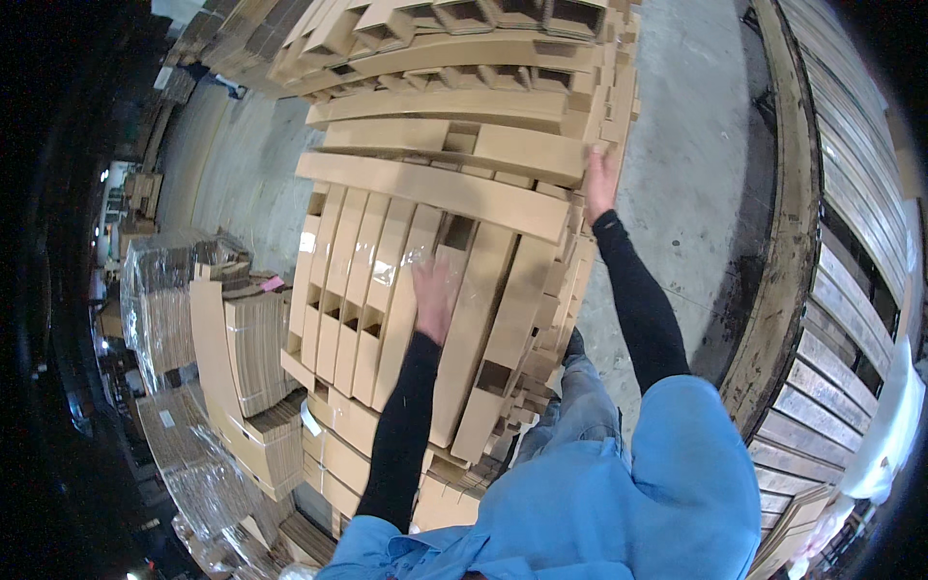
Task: The person repeatedly picks up flat cardboard pieces from a wooden pallet and stacks them onto a growing pile. The person handles the cardboard by hand, moving between the pallet and the stack throughout the clip.
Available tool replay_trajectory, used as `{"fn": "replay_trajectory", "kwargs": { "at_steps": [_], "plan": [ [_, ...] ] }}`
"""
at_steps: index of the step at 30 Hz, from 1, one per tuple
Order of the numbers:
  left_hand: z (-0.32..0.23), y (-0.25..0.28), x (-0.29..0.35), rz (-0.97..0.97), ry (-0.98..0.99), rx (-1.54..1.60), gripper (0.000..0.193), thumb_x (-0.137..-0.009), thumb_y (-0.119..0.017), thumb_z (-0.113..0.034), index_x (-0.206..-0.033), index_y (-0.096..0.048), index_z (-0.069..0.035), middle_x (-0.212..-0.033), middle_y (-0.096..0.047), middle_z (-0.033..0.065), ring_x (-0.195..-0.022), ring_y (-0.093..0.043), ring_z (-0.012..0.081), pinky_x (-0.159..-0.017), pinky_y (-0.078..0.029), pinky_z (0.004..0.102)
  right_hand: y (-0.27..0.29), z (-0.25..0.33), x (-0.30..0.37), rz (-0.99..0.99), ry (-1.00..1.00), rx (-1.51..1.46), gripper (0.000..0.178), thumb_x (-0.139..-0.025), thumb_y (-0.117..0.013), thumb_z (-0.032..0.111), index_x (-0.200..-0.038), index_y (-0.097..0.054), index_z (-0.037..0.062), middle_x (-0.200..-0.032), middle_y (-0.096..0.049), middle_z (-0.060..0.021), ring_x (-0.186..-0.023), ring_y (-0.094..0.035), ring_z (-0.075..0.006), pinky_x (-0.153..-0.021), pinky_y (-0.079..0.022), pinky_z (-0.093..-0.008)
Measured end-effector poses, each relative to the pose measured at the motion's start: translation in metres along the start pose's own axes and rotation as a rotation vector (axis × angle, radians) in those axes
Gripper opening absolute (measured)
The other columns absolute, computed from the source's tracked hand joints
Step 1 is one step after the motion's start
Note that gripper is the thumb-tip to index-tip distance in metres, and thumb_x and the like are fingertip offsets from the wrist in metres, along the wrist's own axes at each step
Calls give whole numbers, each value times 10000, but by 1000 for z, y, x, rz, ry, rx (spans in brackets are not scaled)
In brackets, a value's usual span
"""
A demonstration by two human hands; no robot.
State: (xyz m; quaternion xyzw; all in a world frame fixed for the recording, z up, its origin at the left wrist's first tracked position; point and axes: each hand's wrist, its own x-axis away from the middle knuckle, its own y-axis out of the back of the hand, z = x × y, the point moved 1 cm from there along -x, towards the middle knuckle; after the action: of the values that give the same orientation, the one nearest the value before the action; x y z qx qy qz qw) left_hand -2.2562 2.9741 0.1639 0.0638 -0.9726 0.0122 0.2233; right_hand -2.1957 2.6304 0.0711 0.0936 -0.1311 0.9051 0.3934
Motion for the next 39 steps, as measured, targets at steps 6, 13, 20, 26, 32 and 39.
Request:
{"fn": "replay_trajectory", "kwargs": {
  "at_steps": [6, 13, 20, 26, 32, 39],
  "plan": [
    [-5, -97, -80, 58, -232, -221, 669, -822, -773, -193, -1307, -370, 30, -1273, -534, 162, -1155, -511, 242, -1012, -404, 353, -61, 8, 5, 95, 109, 100, 863, -982, -367, 603, -1506, -225, -69, -1576, -242, -236, -1479, -205, -318, -1199, -154, -348],
    [-9, -105, -90, 102, -304, -555, 692, -834, -757, -285, -1305, -403, 80, -1256, -565, 225, -1163, -552, 319, -1018, -409, 375, -47, 32, -16, 193, 105, 133, 903, -962, -351, 646, -1499, -238, -71, -1575, -217, -261, -1482, -184, -343, -1205, -141, -381],
    [-30, -73, -109, 50, -401, -942, 738, -882, -652, -476, -1251, -445, 129, -1217, -567, 341, -1166, -562, 427, -989, -437, 442, 40, 26, 88, 170, 219, 159, 798, -986, -423, 533, -1485, -277, -73, -1540, -302, -262, -1458, -253, -342, -1192, -192, -375],
    [7, -67, 10, 297, -582, -386, 454, -974, -606, -273, -1227, -459, 74, -1195, -582, 214, -1121, -561, 240, -985, -439, 363, 294, -82, 267, -269, -134, 396, 753, -948, -515, 513, -1435, -399, -49, -1455, -435, -262, -1382, -394, -356, -1149, -298, -406],
    [184, -45, 205, 820, -461, -657, 452, -973, -605, -213, -1267, -413, 73, -1180, -572, 173, -1109, -550, 224, -977, -445, 362, 473, -144, 518, -628, -434, 603, 673, -889, -608, 450, -1330, -533, -52, -1285, -587, -276, -1234, -549, -390, -1065, -416, -436],
    [333, 11, 419, 1596, -48, -923, 580, -939, -658, -232, -1333, -402, 107, -1343, -534, 252, -1184, -575, 278, -969, -476, 369, 496, -172, 745, -811, -629, 425, 656, -819, -662, 437, -1311, -581, 10, -1272, -606, -251, -1212, -565, -386, -1043, -439, -430]
  ]
}}
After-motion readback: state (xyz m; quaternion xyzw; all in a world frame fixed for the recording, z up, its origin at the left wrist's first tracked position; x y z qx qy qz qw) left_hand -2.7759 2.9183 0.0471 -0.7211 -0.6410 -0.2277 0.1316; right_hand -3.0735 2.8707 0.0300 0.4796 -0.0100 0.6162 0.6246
